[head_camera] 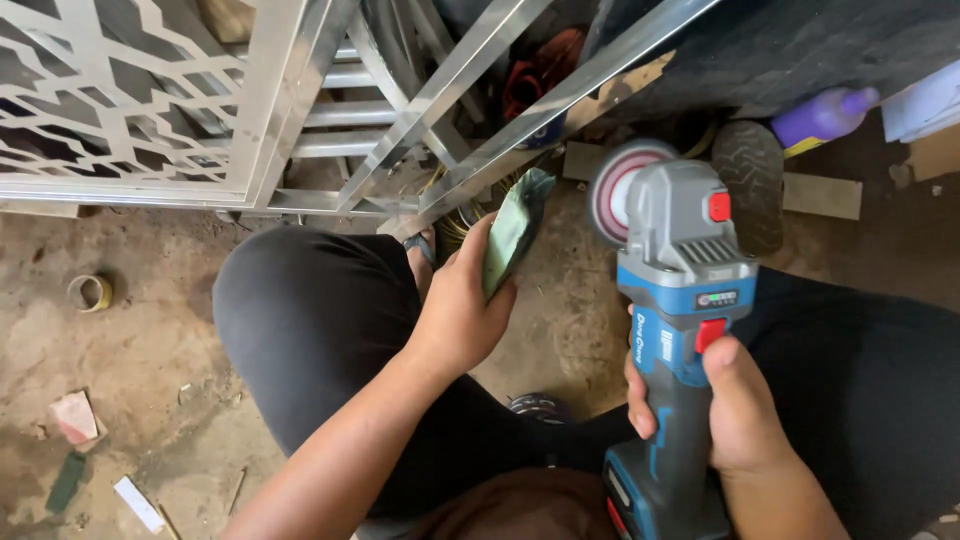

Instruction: Polishing the surface of a decorative metal gate using a handheld electric angle grinder.

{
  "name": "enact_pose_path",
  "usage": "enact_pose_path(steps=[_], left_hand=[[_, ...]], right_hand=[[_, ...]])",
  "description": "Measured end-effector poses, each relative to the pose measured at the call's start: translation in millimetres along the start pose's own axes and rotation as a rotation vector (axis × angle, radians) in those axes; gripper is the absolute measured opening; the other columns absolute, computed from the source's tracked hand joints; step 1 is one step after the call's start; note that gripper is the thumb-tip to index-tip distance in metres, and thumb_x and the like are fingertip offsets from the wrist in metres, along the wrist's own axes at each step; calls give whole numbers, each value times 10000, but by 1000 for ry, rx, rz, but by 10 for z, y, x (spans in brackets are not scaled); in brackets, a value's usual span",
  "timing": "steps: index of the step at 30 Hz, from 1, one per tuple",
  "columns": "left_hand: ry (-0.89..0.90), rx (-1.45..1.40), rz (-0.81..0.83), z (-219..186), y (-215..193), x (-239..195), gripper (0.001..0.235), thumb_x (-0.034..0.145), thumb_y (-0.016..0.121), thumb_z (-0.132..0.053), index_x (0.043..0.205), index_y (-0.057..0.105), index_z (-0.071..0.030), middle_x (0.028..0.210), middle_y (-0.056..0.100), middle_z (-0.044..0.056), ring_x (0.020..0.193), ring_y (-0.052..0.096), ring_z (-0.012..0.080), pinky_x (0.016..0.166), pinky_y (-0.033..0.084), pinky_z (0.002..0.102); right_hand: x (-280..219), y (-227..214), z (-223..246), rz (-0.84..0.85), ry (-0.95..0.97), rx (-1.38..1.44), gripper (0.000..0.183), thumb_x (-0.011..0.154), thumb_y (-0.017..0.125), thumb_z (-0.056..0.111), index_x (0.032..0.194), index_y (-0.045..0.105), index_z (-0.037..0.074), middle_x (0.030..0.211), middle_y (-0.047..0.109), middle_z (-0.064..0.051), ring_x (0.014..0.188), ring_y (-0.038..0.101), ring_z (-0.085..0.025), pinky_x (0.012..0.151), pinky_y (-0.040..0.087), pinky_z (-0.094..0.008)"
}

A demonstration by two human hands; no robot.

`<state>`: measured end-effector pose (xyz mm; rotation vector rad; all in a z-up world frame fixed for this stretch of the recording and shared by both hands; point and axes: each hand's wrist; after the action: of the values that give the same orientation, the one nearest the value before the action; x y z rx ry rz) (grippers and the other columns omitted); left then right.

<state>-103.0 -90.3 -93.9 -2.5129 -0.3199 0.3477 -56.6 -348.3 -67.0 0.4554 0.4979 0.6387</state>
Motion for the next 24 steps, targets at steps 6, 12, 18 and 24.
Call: enact_pose_path(steps=[6, 12, 18, 24], left_hand=[[27, -79, 10, -57, 28, 38, 640, 920, 619, -142, 1490, 337, -63, 1141, 679, 235, 1008, 649, 410, 826, 499, 469], [33, -77, 30, -108, 122, 68, 655, 930, 617, -170, 1504, 319, -69, 1241, 679, 208, 1121, 644, 408, 916, 491, 461], [72, -121, 31, -184, 166, 108, 672, 913, 619, -141, 1514, 326, -79, 1361, 604, 271, 1205, 588, 461, 1011, 470, 479], [97, -147, 51, -241, 199, 133, 620, 919, 603, -145, 1486, 357, -93, 1368, 606, 249, 1209, 581, 463, 986, 476, 478]], right_hand=[[101, 49, -30, -42, 4, -154, 784, 890, 642, 722, 868, 632, -61, 606, 639, -187, 392, 596, -236, 369, 451, -331], [162, 136, -16, -54, 47, -208, 676, 894, 625, 650, 902, 565, -23, 629, 638, -193, 389, 606, -253, 363, 468, -324], [154, -9, -58, -103, 67, -203, 617, 922, 597, 608, 961, 554, -6, 677, 654, -205, 403, 624, -284, 388, 495, -362], [157, -46, -34, -106, 34, -170, 622, 928, 609, 606, 985, 557, -11, 682, 645, -203, 401, 616, -284, 381, 499, -359]])
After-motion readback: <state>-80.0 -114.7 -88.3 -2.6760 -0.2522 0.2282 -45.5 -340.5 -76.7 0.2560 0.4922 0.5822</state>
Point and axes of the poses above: each hand's wrist, its own x-axis towards the middle knuckle, its own y-axis out of the palm, z = x × y
